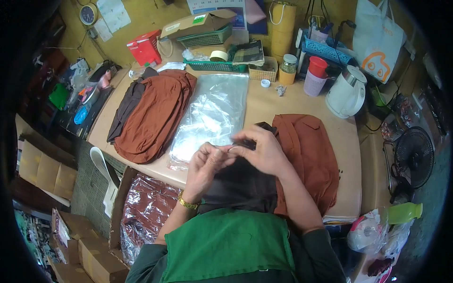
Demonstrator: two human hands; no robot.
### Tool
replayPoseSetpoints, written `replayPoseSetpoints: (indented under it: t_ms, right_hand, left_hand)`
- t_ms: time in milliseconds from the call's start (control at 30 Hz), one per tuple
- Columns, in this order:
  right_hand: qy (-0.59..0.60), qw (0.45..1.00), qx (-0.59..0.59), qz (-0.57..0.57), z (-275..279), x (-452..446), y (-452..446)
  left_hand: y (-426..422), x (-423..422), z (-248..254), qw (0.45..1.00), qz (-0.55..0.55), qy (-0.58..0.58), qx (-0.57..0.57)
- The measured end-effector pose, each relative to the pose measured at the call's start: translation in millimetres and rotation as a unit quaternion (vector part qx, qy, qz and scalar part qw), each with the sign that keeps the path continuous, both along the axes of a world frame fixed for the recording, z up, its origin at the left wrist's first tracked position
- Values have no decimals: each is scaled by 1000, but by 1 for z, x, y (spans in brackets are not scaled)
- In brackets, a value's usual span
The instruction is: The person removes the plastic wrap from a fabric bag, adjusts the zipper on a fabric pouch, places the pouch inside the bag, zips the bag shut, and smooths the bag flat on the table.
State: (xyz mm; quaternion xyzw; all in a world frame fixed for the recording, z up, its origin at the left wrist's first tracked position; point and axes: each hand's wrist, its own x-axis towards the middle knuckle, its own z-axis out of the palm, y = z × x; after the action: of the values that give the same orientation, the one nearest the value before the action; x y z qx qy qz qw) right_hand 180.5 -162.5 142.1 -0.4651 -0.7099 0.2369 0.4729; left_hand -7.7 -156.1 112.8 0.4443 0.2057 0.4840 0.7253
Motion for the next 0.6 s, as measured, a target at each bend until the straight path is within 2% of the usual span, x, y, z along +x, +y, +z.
replayPoseSetpoints:
  t_ms: [33, 67, 133, 167, 200, 267, 300, 333, 400, 533, 600]
  right_hand:
    - [15, 996, -92, 13, -6, 8, 3]
    - [14, 996, -89, 14, -8, 8, 4]
    - [69, 993, -72, -64, -11, 5, 0]
    - [67, 993, -61, -74, -12, 4, -2]
    - [67, 993, -60, -74, -13, 3, -2]
    - [71, 994, -23, -74, -16, -1, -3]
    - [72, 994, -25, -72, -16, -4, -4]
    - [58, 995, -17, -74, -15, -6, -5]
    - [43, 996, -10, -75, -12, -10, -7]
    - [52, 996, -1, -74, -12, -9, -10]
    - [62, 995, -5, -76, -14, -6, -10]
  left_hand:
    - [5, -7, 1, 998, 49, 22, 15]
    - [13, -14, 2, 994, 99, 42, 31]
    - [37, -38, -7, 968, 235, 61, 68]
    - [44, -52, -12, 948, 259, 156, 103]
    - [46, -55, -5, 946, 236, 173, 137]
    - [38, -47, 8, 903, 202, 311, 218]
    - [37, -39, 6, 907, 162, 328, 208]
    - [36, -32, 6, 888, 137, 345, 270]
    - [27, -10, 17, 910, 121, 306, 253]
    - [36, -4, 3, 925, 78, 288, 235]
    - [35, -8, 5, 944, 75, 273, 172]
